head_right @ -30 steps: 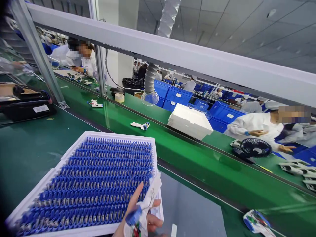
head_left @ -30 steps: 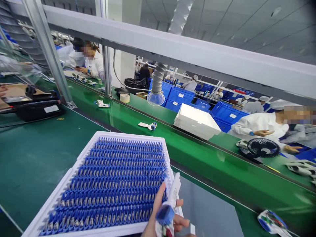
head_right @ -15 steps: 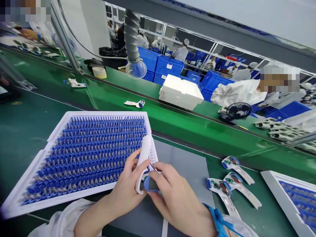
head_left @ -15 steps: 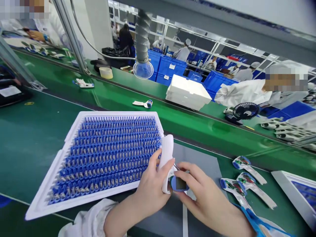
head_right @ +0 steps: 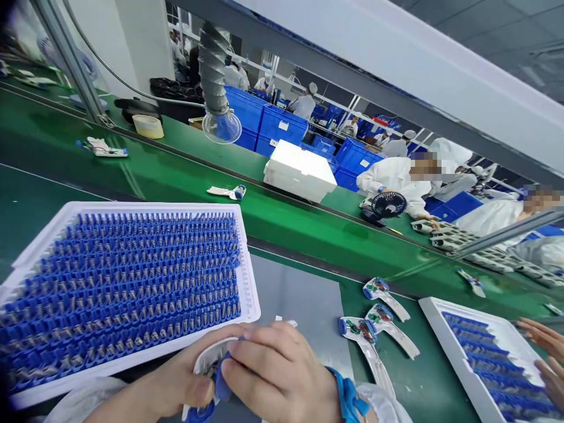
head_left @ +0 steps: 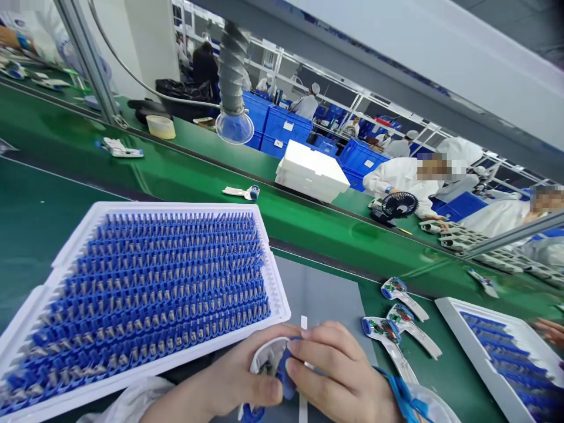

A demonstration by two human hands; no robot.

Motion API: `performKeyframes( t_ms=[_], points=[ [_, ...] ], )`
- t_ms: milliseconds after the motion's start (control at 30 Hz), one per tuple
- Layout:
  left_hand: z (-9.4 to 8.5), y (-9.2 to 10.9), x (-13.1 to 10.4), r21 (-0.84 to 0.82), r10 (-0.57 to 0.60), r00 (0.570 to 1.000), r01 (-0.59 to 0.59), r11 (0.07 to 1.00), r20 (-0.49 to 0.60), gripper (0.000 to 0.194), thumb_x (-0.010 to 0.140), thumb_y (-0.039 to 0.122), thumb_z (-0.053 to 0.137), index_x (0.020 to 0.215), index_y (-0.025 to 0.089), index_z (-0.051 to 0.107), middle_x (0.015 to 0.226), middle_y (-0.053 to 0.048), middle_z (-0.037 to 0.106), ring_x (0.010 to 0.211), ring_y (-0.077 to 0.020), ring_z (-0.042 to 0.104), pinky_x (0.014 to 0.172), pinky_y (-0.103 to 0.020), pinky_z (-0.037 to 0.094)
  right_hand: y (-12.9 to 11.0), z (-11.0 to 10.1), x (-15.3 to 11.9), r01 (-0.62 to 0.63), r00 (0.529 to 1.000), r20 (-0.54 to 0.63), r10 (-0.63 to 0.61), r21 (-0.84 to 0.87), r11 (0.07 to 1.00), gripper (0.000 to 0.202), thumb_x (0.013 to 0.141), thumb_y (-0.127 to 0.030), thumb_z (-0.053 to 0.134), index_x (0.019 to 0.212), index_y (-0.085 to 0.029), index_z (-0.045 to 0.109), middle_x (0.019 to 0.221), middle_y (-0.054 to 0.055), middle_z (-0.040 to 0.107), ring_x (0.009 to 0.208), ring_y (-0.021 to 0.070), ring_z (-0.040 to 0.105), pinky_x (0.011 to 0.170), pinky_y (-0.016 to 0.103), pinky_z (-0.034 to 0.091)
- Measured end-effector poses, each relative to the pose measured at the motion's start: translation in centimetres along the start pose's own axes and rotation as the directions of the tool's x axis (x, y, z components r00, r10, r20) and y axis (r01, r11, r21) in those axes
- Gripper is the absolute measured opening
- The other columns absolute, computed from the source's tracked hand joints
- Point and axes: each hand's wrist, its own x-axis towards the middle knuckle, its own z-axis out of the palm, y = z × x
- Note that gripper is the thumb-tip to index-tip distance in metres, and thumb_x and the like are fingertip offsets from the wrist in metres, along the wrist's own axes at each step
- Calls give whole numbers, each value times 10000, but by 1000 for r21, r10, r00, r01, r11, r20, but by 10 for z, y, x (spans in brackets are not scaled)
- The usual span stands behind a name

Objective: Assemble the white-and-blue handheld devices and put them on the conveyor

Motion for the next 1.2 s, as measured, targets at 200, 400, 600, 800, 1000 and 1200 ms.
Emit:
performKeyframes(
  t_ms=[200, 400, 600, 800, 1000, 1200],
  points=[
    [-6, -13, 3, -145, -61, 994, 47, 988, -93, 729, 526, 495, 822, 1110, 137, 575, 742, -9, 572, 621, -70, 534, 533, -142, 437, 4, 9, -11, -31, 999, 14, 31, 15, 999, 197, 935, -132, 490, 1067, -87, 630, 1020, 86, 683, 977, 180, 592, 801, 305, 498],
    [-2, -10, 7, -185, -94, 984, 66, 981, -152, 734, 490, 473, 847, 1078, 120, 585, 742, -19, 595, 640, -88, 575, 519, -144, 464, 5, 9, -16, -34, 999, 8, 33, 63, 997, 174, 911, -87, 508, 1038, -88, 627, 948, 87, 684, 945, 182, 594, 782, 302, 504],
    [-1, -7, 7, -117, -108, 988, 95, 989, -114, 727, 462, 492, 851, 1033, 109, 613, 699, -12, 601, 593, -73, 549, 510, -146, 443, 8, 4, -7, -124, 991, -10, 133, 286, 950, 113, 904, -100, 516, 995, -130, 574, 859, 77, 637, 820, 158, 568, 724, 302, 498],
    [-4, -8, 7, -59, -195, 972, 189, 980, -128, 738, 406, 470, 873, 1006, 126, 615, 641, 32, 579, 532, -49, 518, 525, -155, 449, 14, 7, 4, -215, 974, 54, 219, 516, 829, 325, 804, 49, 496, 1032, -183, 478, 847, 29, 572, 771, 143, 508, 712, 318, 439],
    [-2, -9, 8, -61, -210, 968, 203, 977, -137, 711, 399, 442, 882, 978, 124, 619, 595, 47, 576, 498, -37, 506, 488, -131, 427, 18, 3, 3, -296, 951, 237, 200, 499, 815, 282, 827, 25, 486, 1021, -180, 470, 898, 37, 578, 779, 139, 478, 696, 308, 387],
    [-5, -5, 9, -173, -143, 977, 115, 978, -158, 733, 454, 477, 850, 1040, 123, 588, 694, -19, 644, 578, -94, 586, 479, -152, 447, 15, -4, -8, -331, 939, 276, 206, 560, 760, 281, 821, 31, 455, 998, -188, 457, 854, 22, 554, 766, 135, 484, 695, 303, 397]
  ],
)
